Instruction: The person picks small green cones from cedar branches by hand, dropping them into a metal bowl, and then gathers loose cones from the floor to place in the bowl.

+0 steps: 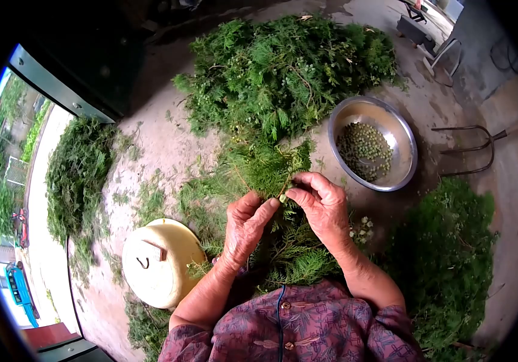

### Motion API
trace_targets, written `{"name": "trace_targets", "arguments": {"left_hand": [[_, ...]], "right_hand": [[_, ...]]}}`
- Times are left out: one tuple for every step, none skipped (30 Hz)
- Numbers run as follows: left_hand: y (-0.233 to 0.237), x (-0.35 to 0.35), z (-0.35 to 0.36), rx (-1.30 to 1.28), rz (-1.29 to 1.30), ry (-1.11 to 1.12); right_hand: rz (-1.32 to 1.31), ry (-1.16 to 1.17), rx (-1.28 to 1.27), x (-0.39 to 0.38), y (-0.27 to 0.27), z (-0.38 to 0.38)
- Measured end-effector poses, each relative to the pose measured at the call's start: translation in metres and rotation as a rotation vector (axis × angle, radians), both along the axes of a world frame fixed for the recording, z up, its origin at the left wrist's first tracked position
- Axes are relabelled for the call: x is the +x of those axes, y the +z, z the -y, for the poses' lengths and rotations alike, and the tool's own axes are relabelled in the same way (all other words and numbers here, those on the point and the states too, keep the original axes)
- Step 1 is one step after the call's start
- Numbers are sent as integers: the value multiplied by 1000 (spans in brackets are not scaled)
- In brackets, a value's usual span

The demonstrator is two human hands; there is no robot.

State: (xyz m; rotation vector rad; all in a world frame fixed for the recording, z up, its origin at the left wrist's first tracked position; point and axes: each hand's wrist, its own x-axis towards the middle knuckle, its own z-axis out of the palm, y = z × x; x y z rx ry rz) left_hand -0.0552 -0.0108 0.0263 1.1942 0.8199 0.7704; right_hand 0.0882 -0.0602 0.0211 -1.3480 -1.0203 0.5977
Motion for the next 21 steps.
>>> {"name": "trace_targets", "arguments": {"left_hand": [[3, 2, 2, 14, -6, 0], [10, 10, 6, 27, -72, 102], [13, 11, 6, 32, -66, 83], [15, 10, 6, 37, -59, 64], [15, 10, 6, 43, -53, 46], [10, 10, 6, 65, -83, 38], [4, 9, 4, 59, -77, 26], [-2, 9, 3, 53, -71, 15], [-5, 9, 2, 47, -65, 3], [-5, 10, 2, 57, -76, 6], [-4, 10, 3, 57, -68, 12], [-1, 12, 3, 55, -60, 17], [0, 12, 4, 53, -51, 22], [-2, 9, 4, 46, -37, 28], [-4, 5, 4, 41, -21, 33], [-4, 2, 3, 37, -7, 39], [-3, 2, 1, 30, 2, 64], [-2, 2, 2, 14, 5, 91], [-3, 3, 3, -5, 11, 115], [-9, 3, 2, 19, 17, 112], [-13, 4, 1, 42, 2, 112]], "right_hand": [[-26, -10, -4, 0, -1, 0], [-52, -21, -9, 0, -2, 1], [-77, -33, -14, 0, -4, 1], [-67, -84, -23, -1, -6, 0], [-74, -117, -31, -3, -6, -2], [-80, -149, -38, -5, -6, -3], [-87, -182, -45, -6, -6, -4], [-88, -203, -38, -7, -10, -5], [-28, -224, -9, -7, -13, -7], [30, -246, 19, -8, -15, -8], [89, -267, 47, -8, -16, -8], [-207, -255, -3, -7, -14, -8], [-502, -239, -55, -4, -11, -8], [-796, -219, -107, 1, -9, -7], [-865, -222, 37, 19, -18, -9], [-816, -221, 72, 31, -18, -6], [-768, -216, 110, 37, -19, -6], [-763, -133, 121, 37, -14, -4], [-825, -82, 98, 32, -4, -1], [-883, -29, 81, 25, 8, 2], [-940, 27, 65, 20, 13, 5]]}}
